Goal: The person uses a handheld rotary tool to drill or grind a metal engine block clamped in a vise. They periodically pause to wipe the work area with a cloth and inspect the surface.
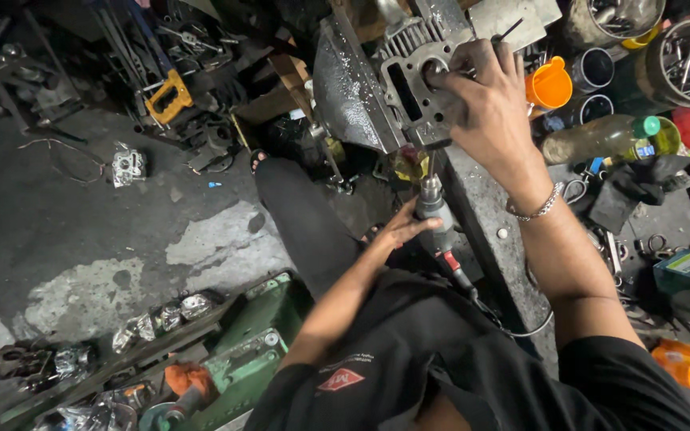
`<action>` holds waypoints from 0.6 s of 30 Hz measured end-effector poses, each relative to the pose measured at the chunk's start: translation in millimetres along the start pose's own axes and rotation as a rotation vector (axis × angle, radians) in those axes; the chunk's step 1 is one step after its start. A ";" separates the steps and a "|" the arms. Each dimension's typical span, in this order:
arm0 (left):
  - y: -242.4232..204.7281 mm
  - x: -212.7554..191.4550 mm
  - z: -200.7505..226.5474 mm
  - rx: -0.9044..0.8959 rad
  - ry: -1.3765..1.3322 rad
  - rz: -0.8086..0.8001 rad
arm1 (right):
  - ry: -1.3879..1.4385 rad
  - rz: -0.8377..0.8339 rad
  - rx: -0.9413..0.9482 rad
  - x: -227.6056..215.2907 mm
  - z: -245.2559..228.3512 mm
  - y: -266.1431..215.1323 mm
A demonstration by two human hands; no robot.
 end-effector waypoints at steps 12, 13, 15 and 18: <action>2.1 -3.8 9.4 0.058 0.148 0.043 | 0.163 -0.017 0.067 16.2 23.2 -7.7; 0.9 -2.5 12.6 0.083 0.134 0.037 | 0.164 -0.036 0.104 18.3 27.0 -8.8; -1.9 -0.7 17.8 0.132 0.103 0.024 | 0.208 -0.003 0.142 14.6 30.1 -11.8; -1.2 -0.8 21.0 0.148 0.026 0.008 | 0.194 0.068 0.046 -2.5 17.7 -15.6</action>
Point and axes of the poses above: each hand's wrist, its own y-axis towards the middle knuckle, its own x-axis out of the palm, z = x × y, the point moved 7 cm from there along y, towards the middle knuckle, and after that the axes turned 15 degrees about -y, right-handed, at the moved point
